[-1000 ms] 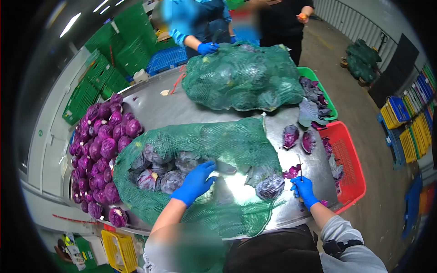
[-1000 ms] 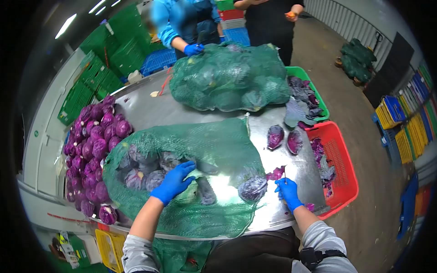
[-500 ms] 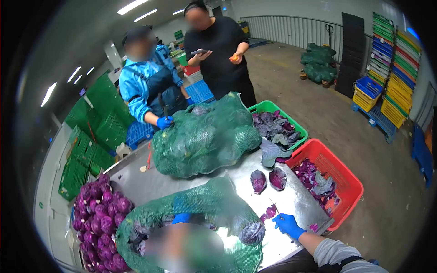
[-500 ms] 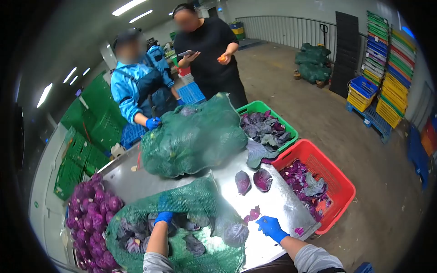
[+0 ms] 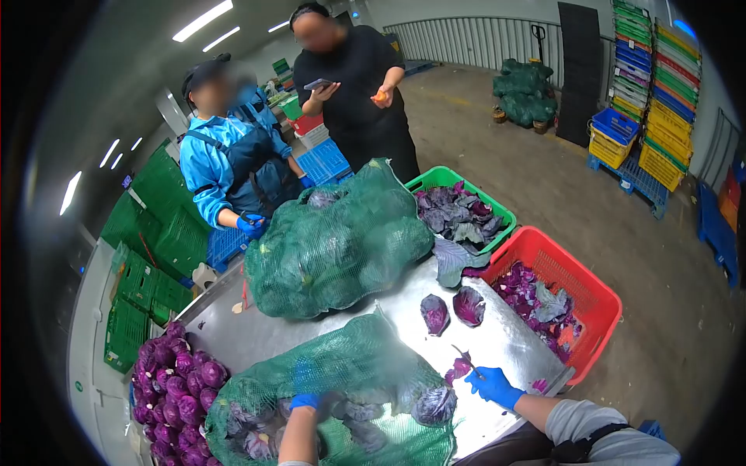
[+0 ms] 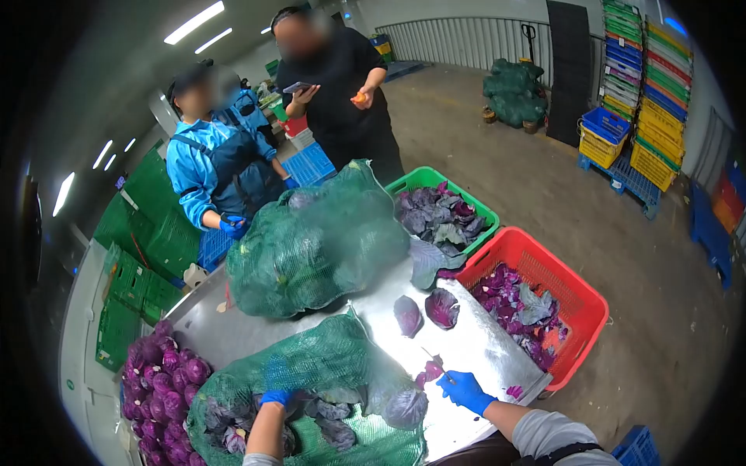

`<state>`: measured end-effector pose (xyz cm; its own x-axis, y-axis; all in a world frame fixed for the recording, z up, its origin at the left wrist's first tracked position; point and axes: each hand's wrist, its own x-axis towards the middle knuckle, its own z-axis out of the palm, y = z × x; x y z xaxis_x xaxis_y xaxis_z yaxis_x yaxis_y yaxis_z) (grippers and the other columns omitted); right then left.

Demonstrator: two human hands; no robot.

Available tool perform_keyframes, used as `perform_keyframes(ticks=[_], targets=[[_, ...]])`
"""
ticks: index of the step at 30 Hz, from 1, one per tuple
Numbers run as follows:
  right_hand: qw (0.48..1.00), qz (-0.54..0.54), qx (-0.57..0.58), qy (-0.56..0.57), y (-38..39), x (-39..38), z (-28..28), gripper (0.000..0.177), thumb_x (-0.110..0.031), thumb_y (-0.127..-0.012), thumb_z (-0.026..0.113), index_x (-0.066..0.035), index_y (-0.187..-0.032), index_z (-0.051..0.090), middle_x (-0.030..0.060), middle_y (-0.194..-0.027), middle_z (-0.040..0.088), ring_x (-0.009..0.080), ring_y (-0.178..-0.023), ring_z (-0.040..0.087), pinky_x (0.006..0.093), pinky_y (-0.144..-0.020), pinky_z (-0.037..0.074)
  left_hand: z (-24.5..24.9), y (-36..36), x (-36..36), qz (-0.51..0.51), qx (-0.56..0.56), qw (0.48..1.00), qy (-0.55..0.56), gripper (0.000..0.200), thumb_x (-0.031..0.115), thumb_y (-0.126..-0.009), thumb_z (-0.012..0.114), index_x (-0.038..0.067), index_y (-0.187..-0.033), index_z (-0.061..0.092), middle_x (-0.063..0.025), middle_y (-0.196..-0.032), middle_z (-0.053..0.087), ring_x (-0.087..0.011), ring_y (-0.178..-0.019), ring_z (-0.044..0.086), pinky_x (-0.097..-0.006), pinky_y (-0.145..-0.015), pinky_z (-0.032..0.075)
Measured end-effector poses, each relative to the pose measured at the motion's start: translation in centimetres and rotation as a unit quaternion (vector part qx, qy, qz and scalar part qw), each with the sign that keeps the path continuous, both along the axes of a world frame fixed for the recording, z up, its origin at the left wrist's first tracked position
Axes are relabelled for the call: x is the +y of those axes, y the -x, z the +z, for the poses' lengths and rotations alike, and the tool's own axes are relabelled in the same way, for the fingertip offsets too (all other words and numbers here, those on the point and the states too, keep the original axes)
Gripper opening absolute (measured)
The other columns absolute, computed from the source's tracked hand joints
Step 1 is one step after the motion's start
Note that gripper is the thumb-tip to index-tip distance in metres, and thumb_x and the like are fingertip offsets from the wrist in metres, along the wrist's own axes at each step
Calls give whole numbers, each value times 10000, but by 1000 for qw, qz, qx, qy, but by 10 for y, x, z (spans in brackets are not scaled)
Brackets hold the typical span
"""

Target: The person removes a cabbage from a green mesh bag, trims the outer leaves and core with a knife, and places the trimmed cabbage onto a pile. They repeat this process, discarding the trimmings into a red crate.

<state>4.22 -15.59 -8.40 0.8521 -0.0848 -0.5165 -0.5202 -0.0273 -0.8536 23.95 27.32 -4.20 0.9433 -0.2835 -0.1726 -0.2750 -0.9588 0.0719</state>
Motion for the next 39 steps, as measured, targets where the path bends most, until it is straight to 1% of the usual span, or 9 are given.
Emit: perform_keyframes(ticks=[3, 7, 14, 18, 21, 25, 26, 29, 39], targets=[[1000, -3, -5, -1, 1, -1, -4, 195, -246, -890, 572, -74, -943, 648, 27, -651, 604, 67, -454, 494, 217, -407, 413, -44, 31, 16, -65, -57, 995, 46, 416, 324, -818, 546, 50, -1126, 600, -197, -1149, 585, -365, -1096, 521, -445, -958, 385], [1000, 7, 0, -6, 1, -1, -3, 206, -257, -889, 576, -74, -955, 644, 28, -656, 604, 68, -457, 496, 221, -407, 417, 15, 70, -55, -57, -64, 996, -9, 615, 378, -713, 661, 55, -1221, 532, -188, -1222, 537, -367, -1150, 478, -457, -1010, 340], [1000, 16, 1, -27, 1, -3, -15, 227, -310, -870, 586, -91, -917, 624, 25, -649, 585, 82, -471, 497, 234, -426, 424, 37, 142, -71, 236, -156, 942, 180, 828, 261, -542, 832, -17, -1234, 472, -206, -1267, 467, -360, -1179, 447, -428, -998, 377], [999, 25, 0, -43, 1, -6, -16, 250, -317, -886, 588, -81, -960, 624, 38, -664, 591, 74, -484, 503, 227, -425, 430, 20, 176, -31, 308, -96, 776, 542, 790, 109, -593, 753, -2, -1301, 419, -102, -1141, 535, -218, -1021, 540, -314, -880, 450], [998, 25, -24, -55, 2, -6, -31, 260, -325, -886, 589, -79, -964, 618, 37, -667, 594, 72, -491, 509, 227, -425, 429, 83, 213, -70, 307, -51, 643, 700, 680, 106, -660, 693, 5, -1279, 430, -127, -1170, 561, -295, -1040, 570, -402, -894, 481], [987, 152, -3, 42, -6, -18, -21, 141, -222, -879, 560, -107, -938, 616, -4, -641, 561, 67, -488, 494, 221, -421, 404, 102, 230, -121, 264, 15, 542, 798, 711, 145, -703, 580, 24, -1369, 362, -131, -1244, 504, -260, -1115, 524, -379, -938, 448], [979, 125, -157, 39, -5, -16, -101, 177, -211, -879, 546, -124, -1020, 608, -7, -608, 528, 74, -472, 486, 222, -399, 386, 101, 232, -140, 260, 37, 500, 825, 724, 137, -691, 587, 22, -1368, 358, -141, -1282, 486, -285, -1163, 501, -414, -977, 427], [994, 101, -38, -17, -7, -51, 2, 278, -265, -885, 568, -145, -1135, 566, -3, -688, 529, 64, -501, 486, 235, -404, 399, 98, 223, -220, 356, 34, 414, 837, 723, 49, -688, 603, 35, -1366, 353, -130, -1277, 483, -280, -1147, 499, -407, -999, 407], [914, 73, -312, 248, 25, -144, 14, 267, -99, -883, 510, -114, -1148, 537, 14, -622, 509, 73, -481, 473, 252, -464, 423, 12, 192, -353, 383, 55, 578, 719, 737, 36, -681, 744, 15, -1313, 366, -134, -1212, 497, -237, -1060, 530, -333, -917, 448]])
